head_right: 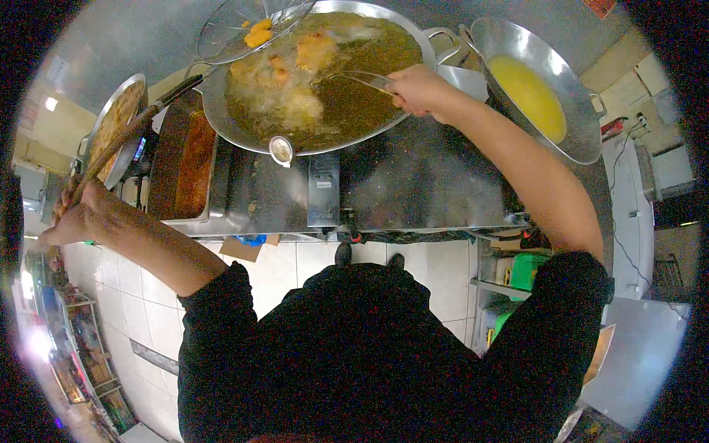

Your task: The person fries food in large pans, using a mesh strainer to move items between pans and into a container, and uses scissors to open small packets into a bowl.

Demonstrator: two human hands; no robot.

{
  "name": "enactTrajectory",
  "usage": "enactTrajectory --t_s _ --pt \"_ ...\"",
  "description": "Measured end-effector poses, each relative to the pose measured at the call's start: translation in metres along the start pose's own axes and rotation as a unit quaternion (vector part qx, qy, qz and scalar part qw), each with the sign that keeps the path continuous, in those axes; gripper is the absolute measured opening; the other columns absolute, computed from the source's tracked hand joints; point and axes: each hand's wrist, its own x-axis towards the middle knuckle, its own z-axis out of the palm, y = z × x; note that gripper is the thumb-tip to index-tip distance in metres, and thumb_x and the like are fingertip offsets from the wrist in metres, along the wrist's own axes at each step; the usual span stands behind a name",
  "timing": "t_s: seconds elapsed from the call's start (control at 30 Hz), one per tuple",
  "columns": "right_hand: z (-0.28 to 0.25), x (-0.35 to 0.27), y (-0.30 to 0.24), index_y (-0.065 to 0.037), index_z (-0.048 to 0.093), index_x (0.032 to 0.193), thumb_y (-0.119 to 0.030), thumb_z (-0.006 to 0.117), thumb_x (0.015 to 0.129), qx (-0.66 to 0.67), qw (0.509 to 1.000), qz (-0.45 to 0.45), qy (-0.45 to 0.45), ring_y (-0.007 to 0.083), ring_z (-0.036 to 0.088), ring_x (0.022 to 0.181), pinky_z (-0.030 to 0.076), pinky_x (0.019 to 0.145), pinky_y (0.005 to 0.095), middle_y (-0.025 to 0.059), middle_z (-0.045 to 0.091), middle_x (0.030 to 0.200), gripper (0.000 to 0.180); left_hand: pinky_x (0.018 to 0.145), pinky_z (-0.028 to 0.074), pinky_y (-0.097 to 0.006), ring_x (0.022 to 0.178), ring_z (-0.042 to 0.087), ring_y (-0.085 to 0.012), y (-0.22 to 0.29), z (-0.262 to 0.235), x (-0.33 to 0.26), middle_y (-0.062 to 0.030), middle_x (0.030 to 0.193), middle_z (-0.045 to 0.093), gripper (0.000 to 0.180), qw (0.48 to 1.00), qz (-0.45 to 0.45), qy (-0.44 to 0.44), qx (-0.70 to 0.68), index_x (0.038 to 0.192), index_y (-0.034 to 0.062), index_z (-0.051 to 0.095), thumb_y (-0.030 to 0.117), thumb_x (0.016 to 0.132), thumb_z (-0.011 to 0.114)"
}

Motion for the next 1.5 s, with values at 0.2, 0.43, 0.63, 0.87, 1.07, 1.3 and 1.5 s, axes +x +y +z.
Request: enactTrajectory --t_s 0.2,0.43,0.63,0.87,1.07,1.3,1.5 --pt "-0.035 -0.037 0.003 -0.010 0.064 0.120 -0.019 0.052 0.096 -0.029 0.999 0.023 0.025 0.0036 0.033 0.041 0.024 0.036 0.0216 -0.0060 0.045 0.058 0.029 0.051 0.039 -0.025 0.044 0.036 -0.0083 -0.005 -0.010 0.012 0.0092 0.048 0.032 0.061 0.999 0.002 -0.027 -0.017 0.061 0.0256 0.028 0.080 0.085 0.040" --pt "-0.083 -0.051 -0.013 -0.014 0.055 0.136 -0.023 0.053 0.097 -0.220 0.971 0.049 0.078 0.0026 0.035 0.044 0.024 0.038 0.0199 -0.0069 0.046 0.061 0.041 0.047 0.038 -0.022 0.043 0.035 -0.0074 -0.008 -0.002 0.000 0.0085 0.049 0.031 0.058 1.000 -0.012 0.005 -0.017 0.061 0.0250 0.027 0.075 0.087 0.044" --pt "-0.143 -0.025 0.007 -0.008 0.064 0.124 -0.022 0.055 0.095 -0.465 0.854 -0.208 0.108 0.0225 0.062 0.068 0.048 0.065 0.0356 0.0108 0.066 0.077 0.034 0.045 0.036 -0.020 0.043 0.035 -0.0067 -0.011 0.003 -0.004 0.0091 0.050 0.031 0.058 1.000 -0.001 0.024 0.010 0.062 0.0252 0.029 0.075 0.086 0.044" --pt "-0.129 -0.044 -0.013 -0.010 0.066 0.119 -0.020 0.056 0.093 -0.616 0.726 -0.268 0.148 0.0411 0.063 0.083 0.050 0.078 0.0469 0.0204 0.068 0.089 0.030 0.044 0.037 -0.020 0.041 0.035 -0.0061 -0.009 -0.005 0.007 0.0090 0.047 0.032 0.060 1.000 0.004 -0.007 0.009 0.060 0.0248 0.032 0.077 0.087 0.040" --pt "-0.109 -0.092 -0.010 -0.017 0.058 0.130 -0.014 0.052 0.092 -0.729 0.642 -0.148 0.183 0.0370 0.064 0.068 0.053 0.067 0.0461 0.0153 0.067 0.084 0.038 0.045 0.040 -0.021 0.040 0.036 -0.0067 -0.017 0.005 -0.011 0.0086 0.046 0.032 0.059 1.000 -0.013 0.001 -0.001 0.059 0.0241 0.030 0.073 0.090 0.039" --pt "-0.108 -0.137 0.014 -0.028 0.046 0.141 -0.005 0.054 0.083 -0.755 0.587 -0.195 0.219 0.0289 0.067 0.070 0.056 0.063 0.0411 0.0117 0.063 0.087 0.064 0.053 0.043 -0.023 0.045 0.039 -0.0080 -0.026 0.007 -0.013 0.0077 0.050 0.033 0.060 1.000 -0.011 0.003 0.016 0.059 0.0236 0.027 0.073 0.091 0.039" --pt "-0.094 -0.136 0.003 -0.029 0.042 0.144 -0.002 0.053 0.083 -0.751 0.577 -0.173 0.271 0.0302 0.067 0.074 0.057 0.065 0.0402 0.0134 0.060 0.091 0.068 0.052 0.041 -0.022 0.045 0.036 -0.0080 -0.026 0.029 -0.035 0.0077 0.051 0.033 0.060 0.999 -0.036 0.004 0.009 0.059 0.0231 0.028 0.074 0.090 0.038"
